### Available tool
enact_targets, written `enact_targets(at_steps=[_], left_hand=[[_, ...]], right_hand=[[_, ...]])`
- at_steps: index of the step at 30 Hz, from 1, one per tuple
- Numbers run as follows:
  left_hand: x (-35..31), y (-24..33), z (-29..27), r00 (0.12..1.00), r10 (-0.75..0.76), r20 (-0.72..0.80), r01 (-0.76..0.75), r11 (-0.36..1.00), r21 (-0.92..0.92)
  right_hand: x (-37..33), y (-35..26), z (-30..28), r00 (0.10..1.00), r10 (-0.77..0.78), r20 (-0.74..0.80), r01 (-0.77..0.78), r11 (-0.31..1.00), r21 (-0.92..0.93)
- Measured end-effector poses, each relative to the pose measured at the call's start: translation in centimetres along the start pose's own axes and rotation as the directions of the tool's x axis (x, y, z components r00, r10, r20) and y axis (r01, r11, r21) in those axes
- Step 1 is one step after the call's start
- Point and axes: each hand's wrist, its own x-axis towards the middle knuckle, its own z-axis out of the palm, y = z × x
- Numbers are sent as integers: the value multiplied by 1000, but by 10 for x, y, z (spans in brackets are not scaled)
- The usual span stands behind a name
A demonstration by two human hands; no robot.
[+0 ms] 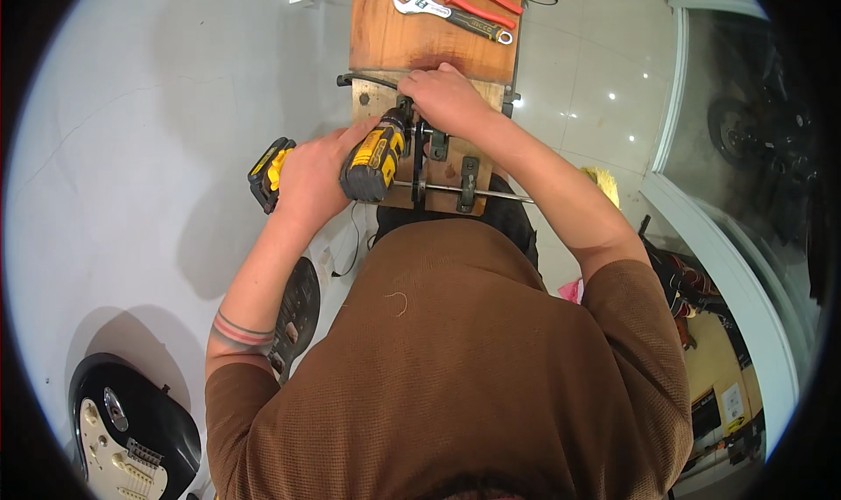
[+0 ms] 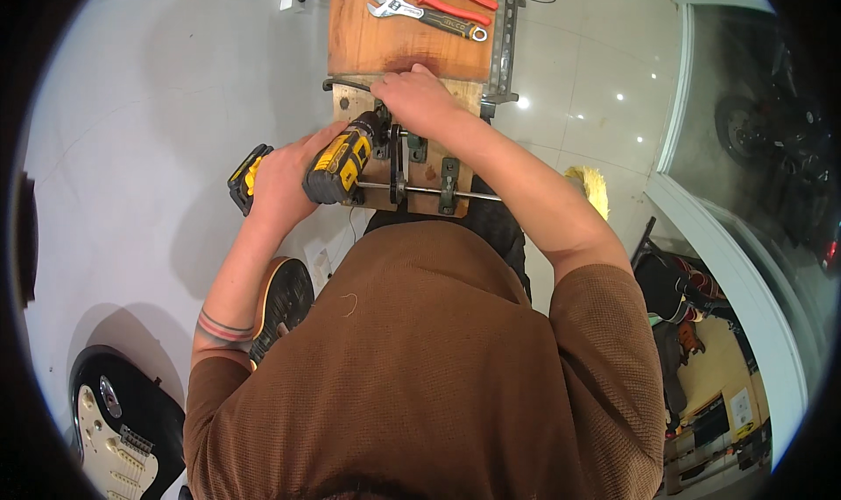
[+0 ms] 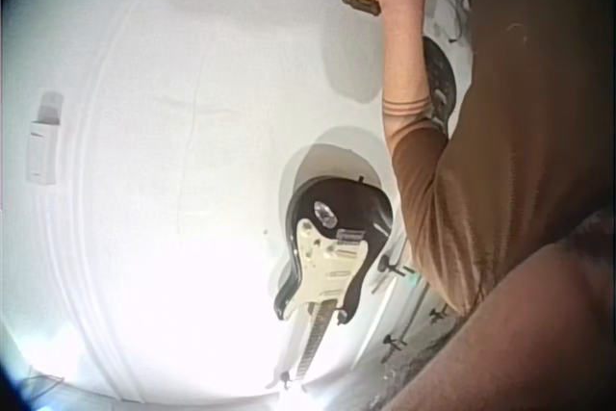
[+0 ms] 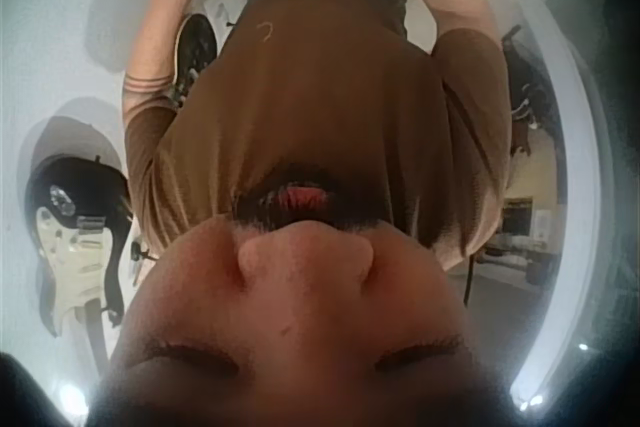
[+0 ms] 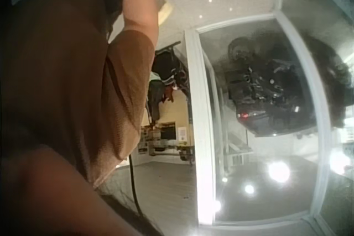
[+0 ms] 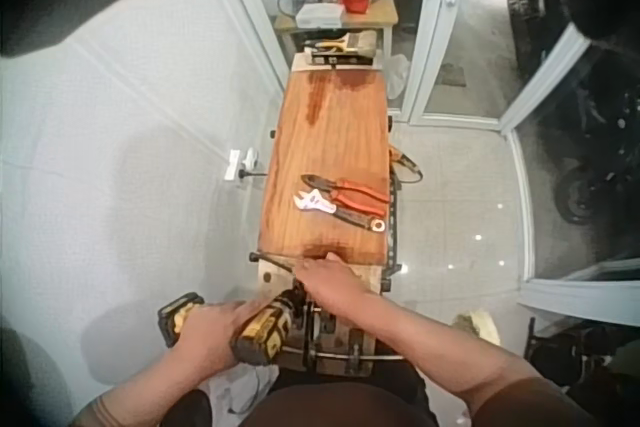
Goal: The person unfastens and removes screws from bearing blocks mounted on a wooden board using a power drill, then detaches and rearranges the metal shaft and components by hand.
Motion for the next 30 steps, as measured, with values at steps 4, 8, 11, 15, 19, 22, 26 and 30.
enact_targets(at_steps=[4,8,11,15,19,22,26,30], left_hand=[[-2,0,1,999,-43,23,43,999,-10],[-4,-1,3,999,-42,-8,41,998,-45],[-6,0,4,998,-59,-16,59,997,-46],[-5,4,2,997,-81,-14,80,996,-45],[-7,6,1,993,-115,-23,113,990,-81],[-9,7,1,992,-122,-33,119,989,-89],[-10,11,1,991,-123,-54,117,988,-100],[-11,10,3,989,-147,-32,144,986,-87]], right_hand=[[2,0,1,998,-58,4,59,997,-41],[4,1,5,996,-83,-16,83,996,-31],[6,0,7,994,-106,-33,105,994,-27],[5,3,10,989,-133,-66,131,991,-30],[5,3,11,988,-141,-69,138,990,-41],[5,3,12,986,-149,-76,145,988,-52],[5,4,14,986,-150,-78,146,988,-58],[6,4,14,985,-155,-75,151,987,-57]])
